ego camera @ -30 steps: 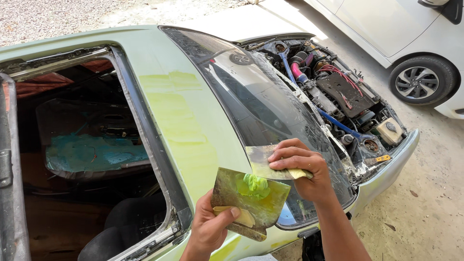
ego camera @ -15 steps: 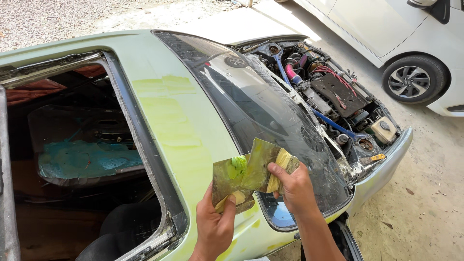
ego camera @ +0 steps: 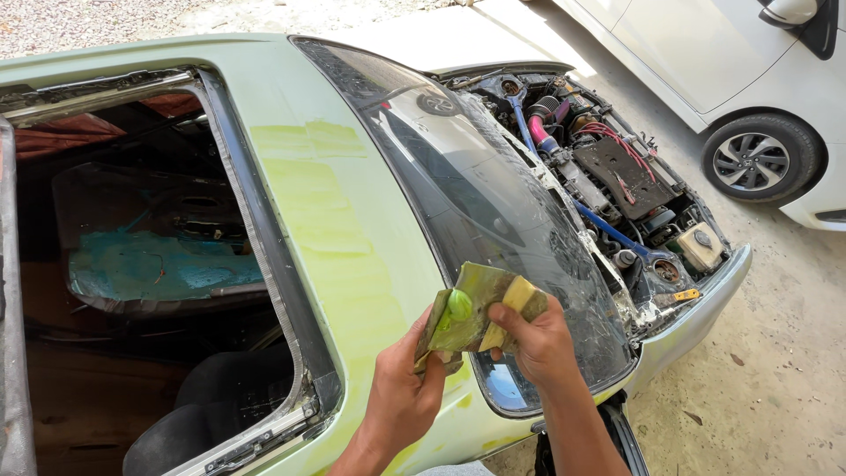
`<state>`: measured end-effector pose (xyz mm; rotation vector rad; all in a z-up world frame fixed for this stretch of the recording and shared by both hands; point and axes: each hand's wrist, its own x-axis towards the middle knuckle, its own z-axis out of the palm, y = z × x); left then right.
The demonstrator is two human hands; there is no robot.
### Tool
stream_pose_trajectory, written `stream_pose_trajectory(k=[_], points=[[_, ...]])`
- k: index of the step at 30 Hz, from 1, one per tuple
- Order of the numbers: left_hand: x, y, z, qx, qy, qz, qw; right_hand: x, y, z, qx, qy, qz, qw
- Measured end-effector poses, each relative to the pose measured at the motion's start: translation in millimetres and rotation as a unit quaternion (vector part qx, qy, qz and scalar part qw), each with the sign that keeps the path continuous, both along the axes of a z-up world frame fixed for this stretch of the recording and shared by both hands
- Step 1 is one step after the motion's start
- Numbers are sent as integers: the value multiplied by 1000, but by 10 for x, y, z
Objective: The person uses a putty knife to transfer a green body filler from a metal mixing plate onto the car's roof and then spreads it evenly across the surface. The person repeatedly scrapes the filler from the plate and applies it to the roof area near the windshield.
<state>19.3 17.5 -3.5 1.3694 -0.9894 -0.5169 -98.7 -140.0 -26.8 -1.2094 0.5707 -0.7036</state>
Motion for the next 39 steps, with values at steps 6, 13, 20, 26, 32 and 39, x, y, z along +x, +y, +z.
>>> stream_pose_trajectory(k=[6, 13, 20, 26, 32, 39], points=[[69, 11, -250, -55, 309, -44, 948, -204, -133, 590, -439, -94, 118, 886], [135, -3, -371, -101, 353, -52, 929, -58, -243, 502, -495, -59, 58, 865], [148, 42, -445, -115, 336, -103, 929, -45, -344, 472, -529, -41, 16, 847], [221, 8, -563, -138, 370, -82, 915, -90, -443, 348, -393, -103, 46, 913], [283, 59, -523, -144, 382, -75, 910, -79, -383, 431, -404, -62, 33, 912], [348, 64, -442, -182, 374, -84, 906, -108, -470, 223, -427, 80, 53, 899]])
